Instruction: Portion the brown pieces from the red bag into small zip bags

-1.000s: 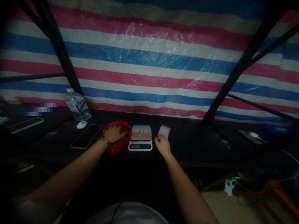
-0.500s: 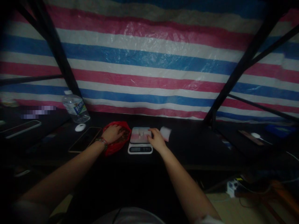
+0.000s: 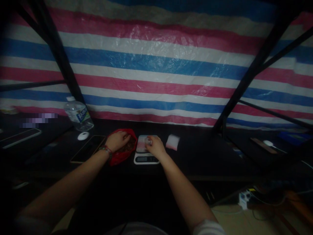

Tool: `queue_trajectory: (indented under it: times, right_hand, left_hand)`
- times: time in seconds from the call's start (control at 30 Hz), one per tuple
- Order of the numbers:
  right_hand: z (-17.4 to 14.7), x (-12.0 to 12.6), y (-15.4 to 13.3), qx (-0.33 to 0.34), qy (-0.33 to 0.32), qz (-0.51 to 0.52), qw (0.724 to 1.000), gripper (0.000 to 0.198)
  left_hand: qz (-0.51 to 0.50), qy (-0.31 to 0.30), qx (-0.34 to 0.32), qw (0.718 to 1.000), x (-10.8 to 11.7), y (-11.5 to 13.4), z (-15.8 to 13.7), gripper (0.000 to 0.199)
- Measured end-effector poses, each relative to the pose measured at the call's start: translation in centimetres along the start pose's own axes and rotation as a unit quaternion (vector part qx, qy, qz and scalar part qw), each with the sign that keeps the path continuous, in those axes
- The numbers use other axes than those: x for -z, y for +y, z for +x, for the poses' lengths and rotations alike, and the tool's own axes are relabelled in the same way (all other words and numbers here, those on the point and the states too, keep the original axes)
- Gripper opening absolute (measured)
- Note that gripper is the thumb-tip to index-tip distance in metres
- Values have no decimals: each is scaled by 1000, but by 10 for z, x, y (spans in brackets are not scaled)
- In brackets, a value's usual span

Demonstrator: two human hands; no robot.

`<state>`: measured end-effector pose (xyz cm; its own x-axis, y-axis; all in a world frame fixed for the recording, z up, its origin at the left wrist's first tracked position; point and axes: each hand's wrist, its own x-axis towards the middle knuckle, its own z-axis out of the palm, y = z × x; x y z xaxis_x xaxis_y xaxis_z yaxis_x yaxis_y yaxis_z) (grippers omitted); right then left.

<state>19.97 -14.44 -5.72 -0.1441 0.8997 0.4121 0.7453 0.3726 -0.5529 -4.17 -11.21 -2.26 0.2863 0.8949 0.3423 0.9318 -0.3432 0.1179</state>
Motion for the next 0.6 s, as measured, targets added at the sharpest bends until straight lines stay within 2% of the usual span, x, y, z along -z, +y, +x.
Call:
queue_trajectory:
  times: [0.33,0.6]
  right_hand:
    - [-29,14,-3,9,64,62,996,44]
    - [-33,7,2,-30,103,111,988,48]
  left_hand:
    - [0,-20,-28,999,8,4,8,56]
    - [21,-14,-33,999,11,7,3,61]
